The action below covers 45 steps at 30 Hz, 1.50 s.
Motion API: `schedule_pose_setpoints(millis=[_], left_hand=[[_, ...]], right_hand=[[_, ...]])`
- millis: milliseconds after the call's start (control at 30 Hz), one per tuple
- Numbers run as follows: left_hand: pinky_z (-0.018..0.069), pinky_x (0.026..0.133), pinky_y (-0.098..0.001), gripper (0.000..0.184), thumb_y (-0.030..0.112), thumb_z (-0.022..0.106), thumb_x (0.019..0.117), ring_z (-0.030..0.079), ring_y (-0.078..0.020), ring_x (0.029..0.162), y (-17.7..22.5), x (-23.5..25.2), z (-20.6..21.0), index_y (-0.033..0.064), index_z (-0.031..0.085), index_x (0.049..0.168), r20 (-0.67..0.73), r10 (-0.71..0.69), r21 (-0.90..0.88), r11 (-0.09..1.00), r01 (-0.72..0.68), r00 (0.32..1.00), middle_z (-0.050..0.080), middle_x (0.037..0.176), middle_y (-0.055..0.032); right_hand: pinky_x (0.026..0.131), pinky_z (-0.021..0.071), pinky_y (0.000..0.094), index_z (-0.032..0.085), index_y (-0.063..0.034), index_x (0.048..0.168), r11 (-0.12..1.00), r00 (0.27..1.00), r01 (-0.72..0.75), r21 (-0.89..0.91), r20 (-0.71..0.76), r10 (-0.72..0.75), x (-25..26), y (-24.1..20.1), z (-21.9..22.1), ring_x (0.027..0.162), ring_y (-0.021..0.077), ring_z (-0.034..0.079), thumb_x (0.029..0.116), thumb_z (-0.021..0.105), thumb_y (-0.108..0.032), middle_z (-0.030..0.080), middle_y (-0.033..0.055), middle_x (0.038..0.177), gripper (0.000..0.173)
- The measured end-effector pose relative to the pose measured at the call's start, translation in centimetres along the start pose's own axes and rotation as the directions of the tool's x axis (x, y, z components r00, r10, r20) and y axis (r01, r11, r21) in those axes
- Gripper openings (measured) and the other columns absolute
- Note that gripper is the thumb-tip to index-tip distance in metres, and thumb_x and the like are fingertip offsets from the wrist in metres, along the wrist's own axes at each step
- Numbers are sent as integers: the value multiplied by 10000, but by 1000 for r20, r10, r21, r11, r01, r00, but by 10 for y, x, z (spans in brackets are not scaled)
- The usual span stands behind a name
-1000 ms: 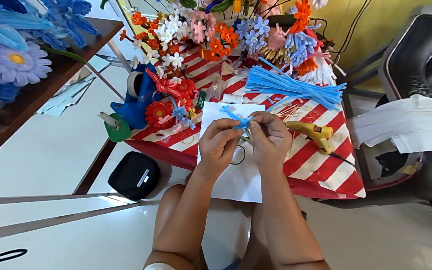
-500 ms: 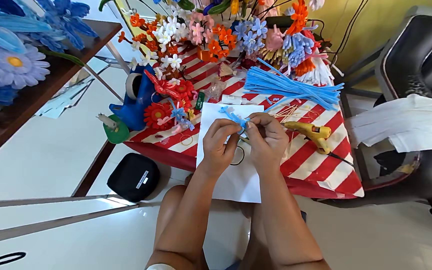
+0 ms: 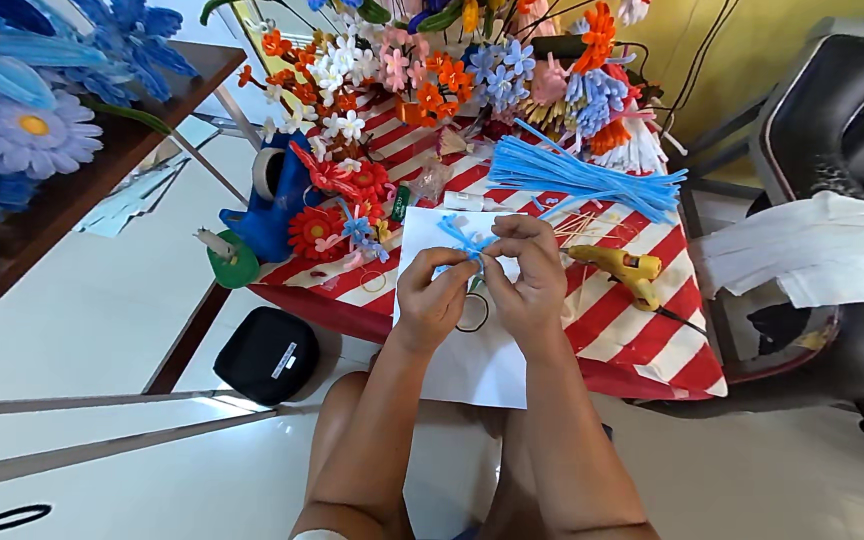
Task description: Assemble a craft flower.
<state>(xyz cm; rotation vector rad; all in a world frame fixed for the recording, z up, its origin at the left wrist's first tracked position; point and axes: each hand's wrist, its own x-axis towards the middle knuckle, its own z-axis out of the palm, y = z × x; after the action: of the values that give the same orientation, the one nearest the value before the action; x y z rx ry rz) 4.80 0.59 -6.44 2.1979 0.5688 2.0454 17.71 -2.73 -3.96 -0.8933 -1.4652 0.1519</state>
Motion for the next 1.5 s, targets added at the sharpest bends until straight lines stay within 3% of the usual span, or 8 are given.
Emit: schedule_pose_setpoints(millis=[100,300,667,800,1033,1233,1400,1500], left_hand=[[544,938,-219,59,17,630,980,639,-90,1030,0,-1,0,37,680,958,-2,20,-19,1000,-20,1000,624,1079,-92],[567,912,-240,92,12,625,982,674,-118,1006,-1,0,0,15,679,908,17,48,-52,998,-47,999,671,1095,-116],[561,893,-235,95,11,593,994,678,-139,998,-1,1,-4,15,668,936,104,34,-47,998,-29,994,689,1024,-124],[571,879,-237,50,13,589,999,686,-133,1003,2,2,-2,6,626,967,111,-63,-23,998,66,992,686,1020,-126],[592,801,-228,65,2,611,971,671,-50,870,12,5,4,-32,652,1009,121,-372,-245,887,391,920,682,997,-75],[587,746,-209,78,-5,631,955,657,-12,809,21,11,2,19,652,1027,150,-514,-353,770,531,845,685,965,10],[591,756,-228,123,-13,629,948,671,-18,783,26,15,0,78,658,1025,185,-626,-453,630,631,758,701,897,60],[589,757,-228,119,-12,626,953,668,-20,777,26,15,0,78,653,1026,186,-627,-463,624,630,757,697,891,57]], right_hand=[[943,520,217,664,3,883,993,998,44,-110,38,-40,1,0,-6,1112,127,597,900,651,-29,604,149,1190,38],[1001,476,339,692,-19,867,940,982,176,-292,121,-146,4,-4,-14,1141,257,588,934,621,-50,641,181,1155,102],[1011,469,412,716,-32,902,906,963,231,-355,219,-160,7,-8,-23,1160,297,591,960,614,-59,656,173,1146,120],[1001,475,409,720,-30,913,905,965,225,-361,214,-154,8,-7,-24,1142,294,600,958,617,-65,659,176,1142,118],[972,490,334,709,-15,886,937,978,179,-298,155,-138,7,-3,-21,1109,257,599,908,656,-49,648,176,1120,67],[954,497,262,700,-8,853,958,985,159,-239,105,-137,7,-2,-20,1088,200,602,879,688,-42,643,171,1109,44],[967,493,260,709,-23,845,968,981,167,-187,126,-145,7,-3,-22,1109,186,589,891,686,-46,630,159,1119,56],[972,491,282,706,-31,853,959,974,204,-196,138,-179,7,-2,-22,1115,202,587,904,679,-49,629,162,1116,60]])
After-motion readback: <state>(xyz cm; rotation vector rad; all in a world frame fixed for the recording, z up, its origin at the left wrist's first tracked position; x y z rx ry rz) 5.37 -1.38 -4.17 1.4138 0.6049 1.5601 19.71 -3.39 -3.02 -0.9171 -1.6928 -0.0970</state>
